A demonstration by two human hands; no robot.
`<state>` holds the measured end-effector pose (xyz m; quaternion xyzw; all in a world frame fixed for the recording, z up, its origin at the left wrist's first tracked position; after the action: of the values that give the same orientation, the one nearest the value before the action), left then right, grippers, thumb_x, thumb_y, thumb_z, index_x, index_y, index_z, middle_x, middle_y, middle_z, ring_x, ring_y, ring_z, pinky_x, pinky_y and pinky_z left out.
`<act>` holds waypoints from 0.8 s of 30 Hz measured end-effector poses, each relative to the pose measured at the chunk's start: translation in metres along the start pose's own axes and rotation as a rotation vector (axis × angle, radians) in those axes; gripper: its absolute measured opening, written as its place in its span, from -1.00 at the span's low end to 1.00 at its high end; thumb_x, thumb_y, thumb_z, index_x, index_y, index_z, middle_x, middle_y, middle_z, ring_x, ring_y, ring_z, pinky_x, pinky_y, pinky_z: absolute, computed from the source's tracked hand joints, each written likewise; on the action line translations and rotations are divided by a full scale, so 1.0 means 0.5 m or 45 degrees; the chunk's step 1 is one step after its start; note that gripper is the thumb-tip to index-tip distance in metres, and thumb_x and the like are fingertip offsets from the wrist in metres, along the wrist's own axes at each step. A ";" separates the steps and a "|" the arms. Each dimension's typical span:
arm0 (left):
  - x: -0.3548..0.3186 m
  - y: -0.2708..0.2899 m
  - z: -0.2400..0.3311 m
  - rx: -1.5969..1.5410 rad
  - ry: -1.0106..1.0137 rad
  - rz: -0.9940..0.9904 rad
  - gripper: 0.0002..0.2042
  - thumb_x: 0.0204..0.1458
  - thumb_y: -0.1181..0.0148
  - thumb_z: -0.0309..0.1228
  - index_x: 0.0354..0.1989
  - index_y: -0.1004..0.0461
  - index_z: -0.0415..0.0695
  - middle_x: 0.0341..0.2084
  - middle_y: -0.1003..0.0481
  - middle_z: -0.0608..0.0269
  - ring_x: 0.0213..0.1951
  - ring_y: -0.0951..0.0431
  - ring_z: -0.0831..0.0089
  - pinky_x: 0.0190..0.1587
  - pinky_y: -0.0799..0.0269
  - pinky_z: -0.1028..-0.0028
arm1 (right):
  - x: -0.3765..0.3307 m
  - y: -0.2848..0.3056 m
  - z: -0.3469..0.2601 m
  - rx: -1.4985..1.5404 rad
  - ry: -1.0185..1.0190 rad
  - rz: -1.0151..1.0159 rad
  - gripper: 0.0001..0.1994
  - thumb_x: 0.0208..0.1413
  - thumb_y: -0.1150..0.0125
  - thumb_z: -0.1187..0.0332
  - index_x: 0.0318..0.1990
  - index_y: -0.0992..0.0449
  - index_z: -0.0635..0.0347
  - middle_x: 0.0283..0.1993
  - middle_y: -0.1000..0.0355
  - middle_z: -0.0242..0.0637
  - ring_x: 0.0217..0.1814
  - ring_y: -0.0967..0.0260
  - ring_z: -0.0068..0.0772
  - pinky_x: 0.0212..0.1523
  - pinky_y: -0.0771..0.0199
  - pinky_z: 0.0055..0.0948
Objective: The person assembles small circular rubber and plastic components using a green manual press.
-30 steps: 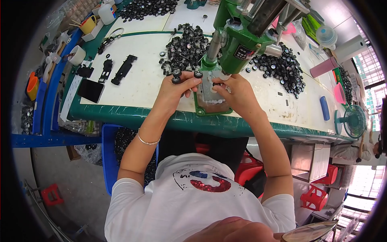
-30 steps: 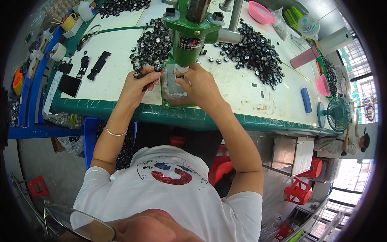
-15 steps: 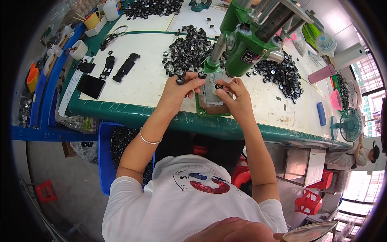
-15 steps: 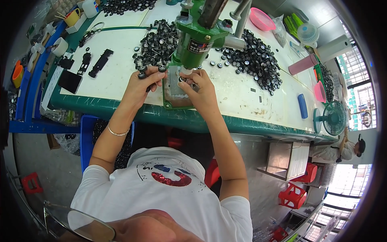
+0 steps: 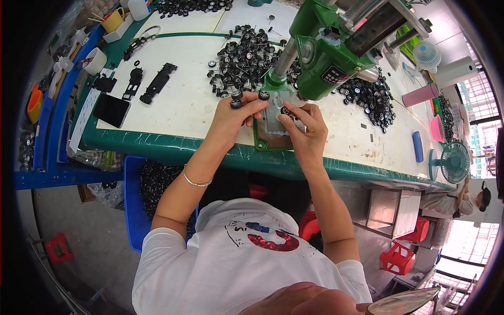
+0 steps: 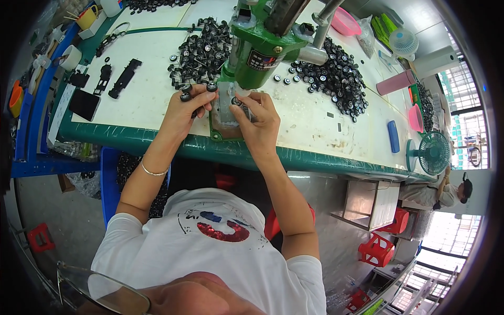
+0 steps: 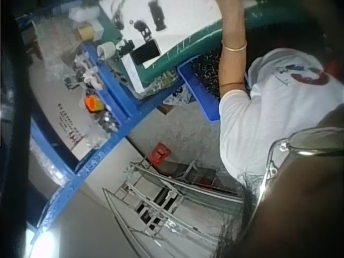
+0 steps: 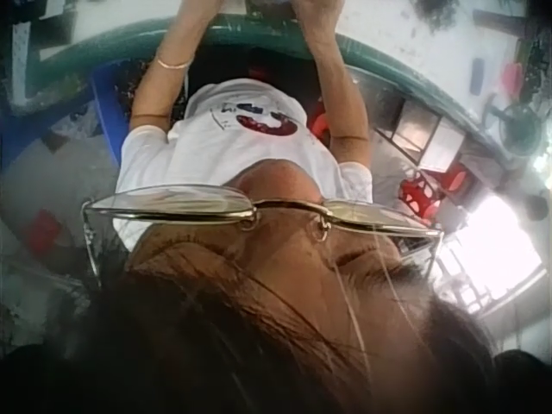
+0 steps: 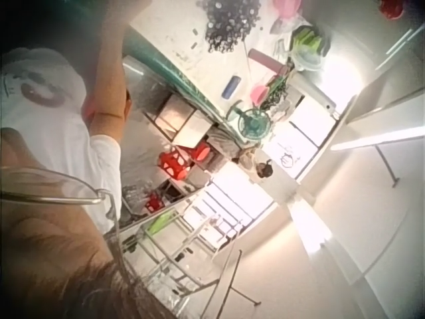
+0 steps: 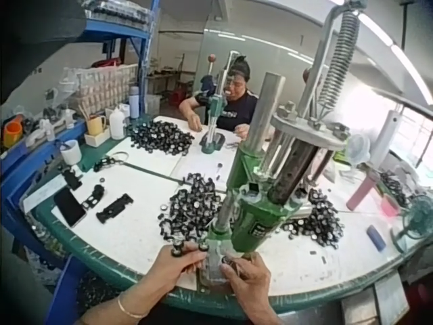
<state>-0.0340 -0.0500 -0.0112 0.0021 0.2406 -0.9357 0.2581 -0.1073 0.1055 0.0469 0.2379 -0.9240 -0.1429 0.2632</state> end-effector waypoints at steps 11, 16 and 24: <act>-0.013 0.022 0.014 0.048 -0.015 0.051 -0.79 -0.07 -0.33 -0.45 -0.29 -0.55 -0.30 -0.53 -0.50 0.34 -0.51 -0.43 0.64 -0.54 -0.22 0.66 | 0.015 -0.017 0.047 0.382 -0.248 -0.145 -0.71 -0.07 -0.30 0.58 -0.12 -0.52 0.30 -0.21 -0.37 -0.33 -0.15 -0.39 -0.54 -0.10 -0.40 -0.59; -0.018 0.051 0.019 0.037 -0.042 0.091 -0.79 -0.07 -0.32 -0.44 -0.28 -0.55 -0.30 -0.53 -0.50 0.34 -0.51 -0.42 0.65 -0.54 -0.21 0.66 | -0.006 -0.015 0.047 0.644 -0.500 -0.139 -0.70 0.00 -0.25 0.60 -0.06 -0.46 0.32 -0.17 -0.38 -0.36 -0.13 -0.37 -0.61 -0.08 -0.40 -0.60; -0.055 0.132 0.007 0.021 -0.018 0.182 -0.79 -0.04 -0.29 -0.44 -0.26 -0.54 -0.30 -0.51 -0.51 0.29 -0.52 -0.39 0.67 -0.53 -0.20 0.67 | -0.053 -0.071 0.011 1.771 -0.927 -0.266 -0.66 0.20 -0.07 0.37 0.08 -0.32 0.34 -0.14 -0.37 -0.32 -0.16 -0.34 -0.49 -0.10 -0.42 -0.54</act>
<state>0.0220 -0.0880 -0.0345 0.0149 0.2303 -0.9168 0.3260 -0.0775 0.0897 0.0176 0.3717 -0.8021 0.3747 -0.2793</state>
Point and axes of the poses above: each hand's wrist, its own x-axis towards the middle knuckle, its own y-axis out of the back of the hand, z = x × y, the point moved 9 cm from there along x, towards the middle knuckle
